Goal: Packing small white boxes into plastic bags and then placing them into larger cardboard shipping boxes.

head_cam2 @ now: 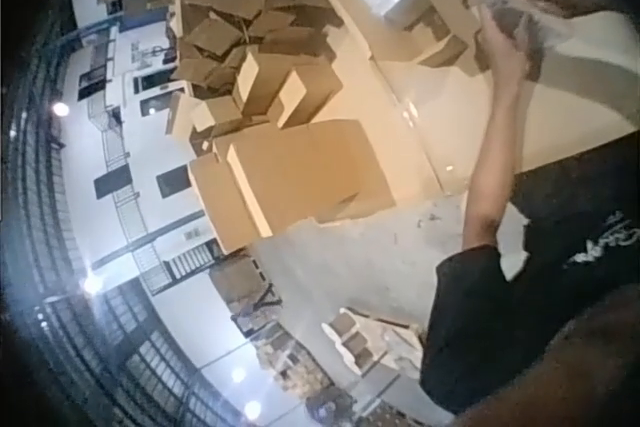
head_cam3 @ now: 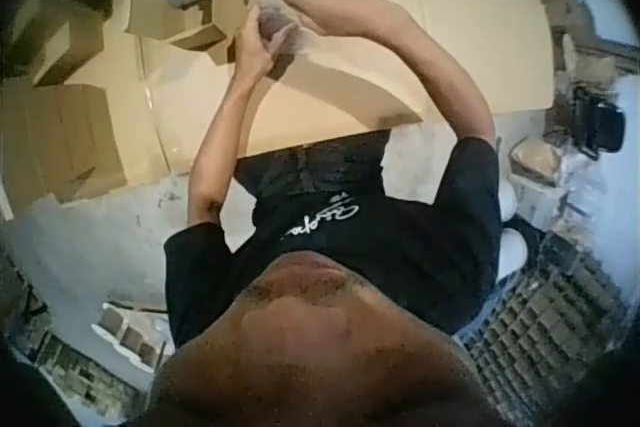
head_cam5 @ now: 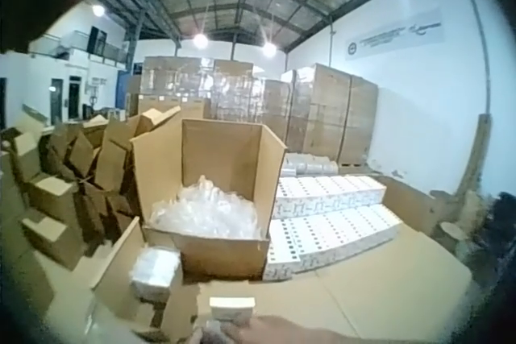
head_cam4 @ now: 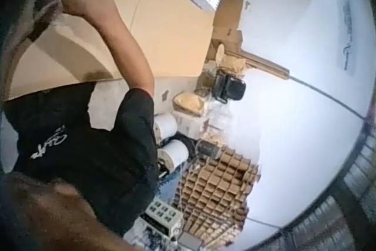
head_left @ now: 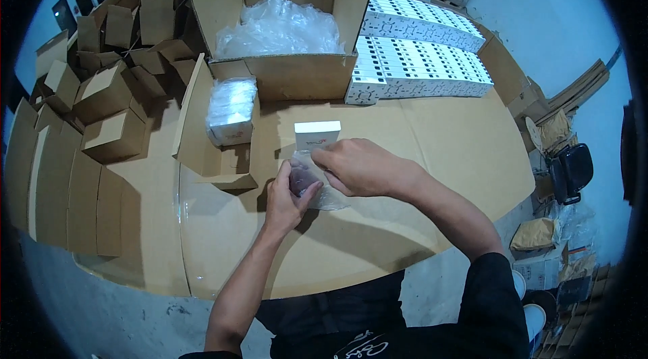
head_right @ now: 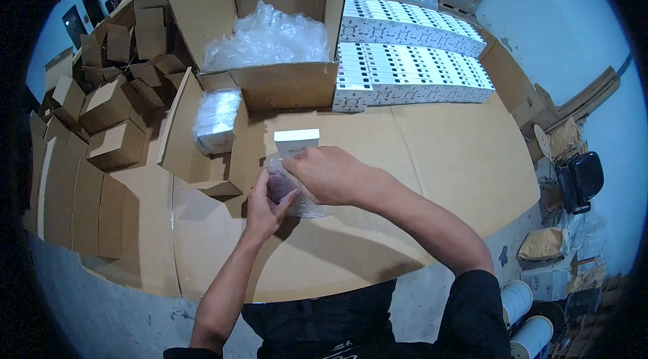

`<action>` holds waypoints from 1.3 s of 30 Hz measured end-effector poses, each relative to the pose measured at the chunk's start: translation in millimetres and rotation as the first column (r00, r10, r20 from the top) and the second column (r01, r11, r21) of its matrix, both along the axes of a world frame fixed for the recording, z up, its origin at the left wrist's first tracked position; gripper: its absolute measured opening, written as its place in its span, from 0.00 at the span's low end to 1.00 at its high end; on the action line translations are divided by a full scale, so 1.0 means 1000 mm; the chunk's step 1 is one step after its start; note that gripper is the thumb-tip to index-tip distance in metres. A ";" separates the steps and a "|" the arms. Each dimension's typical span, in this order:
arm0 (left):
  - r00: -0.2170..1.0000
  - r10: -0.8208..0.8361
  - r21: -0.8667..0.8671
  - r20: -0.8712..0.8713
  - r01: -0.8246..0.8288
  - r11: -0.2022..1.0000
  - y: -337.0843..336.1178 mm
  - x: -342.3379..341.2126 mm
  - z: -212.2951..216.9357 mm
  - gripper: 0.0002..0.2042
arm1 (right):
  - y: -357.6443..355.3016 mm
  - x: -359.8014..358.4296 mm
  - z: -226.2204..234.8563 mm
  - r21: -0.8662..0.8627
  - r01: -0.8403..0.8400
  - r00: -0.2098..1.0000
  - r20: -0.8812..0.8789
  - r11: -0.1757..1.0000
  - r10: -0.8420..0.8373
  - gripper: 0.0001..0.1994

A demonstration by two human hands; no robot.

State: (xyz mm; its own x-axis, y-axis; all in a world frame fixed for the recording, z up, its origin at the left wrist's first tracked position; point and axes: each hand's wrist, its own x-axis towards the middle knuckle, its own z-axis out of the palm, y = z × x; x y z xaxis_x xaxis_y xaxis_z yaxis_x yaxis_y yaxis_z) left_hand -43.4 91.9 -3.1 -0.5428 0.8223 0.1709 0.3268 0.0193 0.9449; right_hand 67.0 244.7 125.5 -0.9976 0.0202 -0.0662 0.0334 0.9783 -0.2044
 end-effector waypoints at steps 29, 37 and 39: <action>0.994 0.011 -0.018 0.108 -0.009 1.000 0.003 -0.004 -0.003 0.39 | 0.066 0.023 -0.098 -0.843 0.021 0.719 -0.361 0.538 -0.594 0.26; 0.982 -0.013 0.027 0.189 0.008 1.000 0.003 -0.008 -0.007 0.38 | 0.051 0.005 -0.119 -0.939 0.005 0.733 -0.231 0.344 -0.640 0.26; 0.975 0.012 0.025 0.222 -0.018 1.000 0.003 -0.008 -0.009 0.38 | 0.052 0.006 -0.118 -0.933 0.045 0.757 -0.202 0.358 -0.622 0.25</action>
State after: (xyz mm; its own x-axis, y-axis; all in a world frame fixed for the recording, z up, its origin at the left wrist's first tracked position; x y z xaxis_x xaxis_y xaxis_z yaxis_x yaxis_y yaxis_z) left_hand -51.4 95.0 -12.1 -0.5816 0.8108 0.0665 0.1086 -0.0036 0.9941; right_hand 72.7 296.6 7.7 -0.7973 0.5811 0.1629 -0.0640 0.1869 -0.9803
